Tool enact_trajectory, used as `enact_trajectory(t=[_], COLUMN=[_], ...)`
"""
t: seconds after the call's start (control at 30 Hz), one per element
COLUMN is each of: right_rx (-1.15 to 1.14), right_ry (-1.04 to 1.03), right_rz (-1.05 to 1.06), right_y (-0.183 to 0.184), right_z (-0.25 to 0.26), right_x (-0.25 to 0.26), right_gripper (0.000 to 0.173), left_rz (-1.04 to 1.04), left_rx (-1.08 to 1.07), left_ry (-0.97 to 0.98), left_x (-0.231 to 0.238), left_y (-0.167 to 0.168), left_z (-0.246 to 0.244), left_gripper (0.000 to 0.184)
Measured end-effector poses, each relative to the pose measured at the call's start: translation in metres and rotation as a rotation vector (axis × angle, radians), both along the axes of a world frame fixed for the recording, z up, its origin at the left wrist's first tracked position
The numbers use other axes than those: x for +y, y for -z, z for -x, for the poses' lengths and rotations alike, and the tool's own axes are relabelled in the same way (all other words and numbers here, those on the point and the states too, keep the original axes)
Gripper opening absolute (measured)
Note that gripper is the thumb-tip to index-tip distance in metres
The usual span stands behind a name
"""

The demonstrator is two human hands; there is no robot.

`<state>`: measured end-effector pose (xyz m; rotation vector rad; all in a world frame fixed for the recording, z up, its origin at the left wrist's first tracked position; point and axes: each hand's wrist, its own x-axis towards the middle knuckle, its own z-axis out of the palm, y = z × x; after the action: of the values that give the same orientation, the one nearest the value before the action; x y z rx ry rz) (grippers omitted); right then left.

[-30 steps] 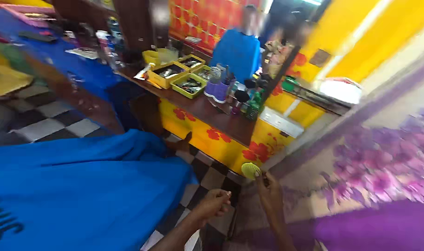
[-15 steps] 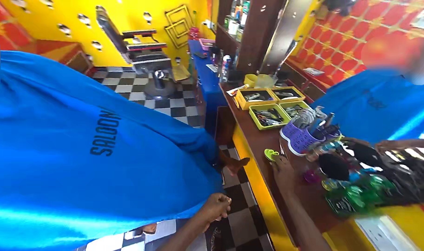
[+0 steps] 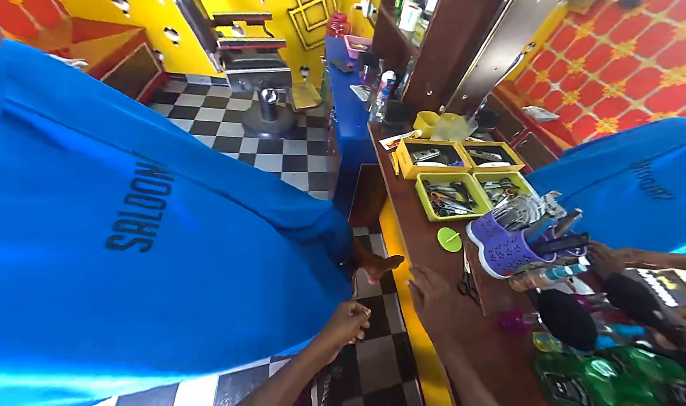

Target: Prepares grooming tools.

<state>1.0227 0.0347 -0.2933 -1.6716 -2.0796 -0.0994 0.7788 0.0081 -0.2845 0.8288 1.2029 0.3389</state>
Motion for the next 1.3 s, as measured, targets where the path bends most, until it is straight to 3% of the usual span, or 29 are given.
enact_trajectory(t=[0.17,0.33,0.43,0.6,0.7,0.83,0.9,1.07,1.13,1.23,1.3], right_rx=[-0.108,-0.061,-0.072,-0.167,-0.207,-0.149,-0.103,-0.041,0.289,1.054,1.214], right_ry=[-0.045,-0.035,-0.043,-0.006,0.030,0.056,0.106,0.314,0.339,0.309,0.229], right_rz=[0.109,0.326,0.323,0.420,0.375,0.189,0.185,0.506,0.568,0.639,0.682], right_y=[-0.020,-0.036,-0.040,-0.019,-0.010,-0.014,-0.015,-0.050,-0.056,-0.066,-0.078], right_z=[0.008,0.035,0.054,0.060,0.056,0.044,0.027,0.013,0.003,-0.002,0.000], right_x=[0.047,0.168,0.242,0.323,0.312,0.249,0.215,0.165,0.148,0.117,0.093], right_gripper=[0.041,0.055,0.063,0.074,0.068,0.037,0.031,0.033,0.030,0.023,0.025], left_rz=[-0.027,-0.020,0.006,0.023,0.044,0.054,0.044,0.017,-0.002,-0.111,-0.236], left_rx=[-0.115,-0.159,-0.173,-0.170,-0.157,-0.153,-0.146,-0.125,-0.119,-0.151,-0.172], left_ry=[0.135,0.081,0.026,-0.019,-0.015,-0.009,-0.002,-0.002,-0.011,-0.057,-0.112], left_x=[0.046,0.088,0.104,0.111,0.109,0.108,0.108,0.101,0.100,0.102,0.104], left_y=[-0.004,-0.004,-0.001,0.007,0.009,0.012,0.012,0.000,-0.010,-0.028,-0.040], left_z=[-0.014,0.000,0.012,0.030,0.033,0.029,0.023,0.003,-0.008,-0.028,-0.041], left_gripper=[0.036,0.035,0.034,0.032,0.033,0.032,0.032,0.031,0.031,0.033,0.038])
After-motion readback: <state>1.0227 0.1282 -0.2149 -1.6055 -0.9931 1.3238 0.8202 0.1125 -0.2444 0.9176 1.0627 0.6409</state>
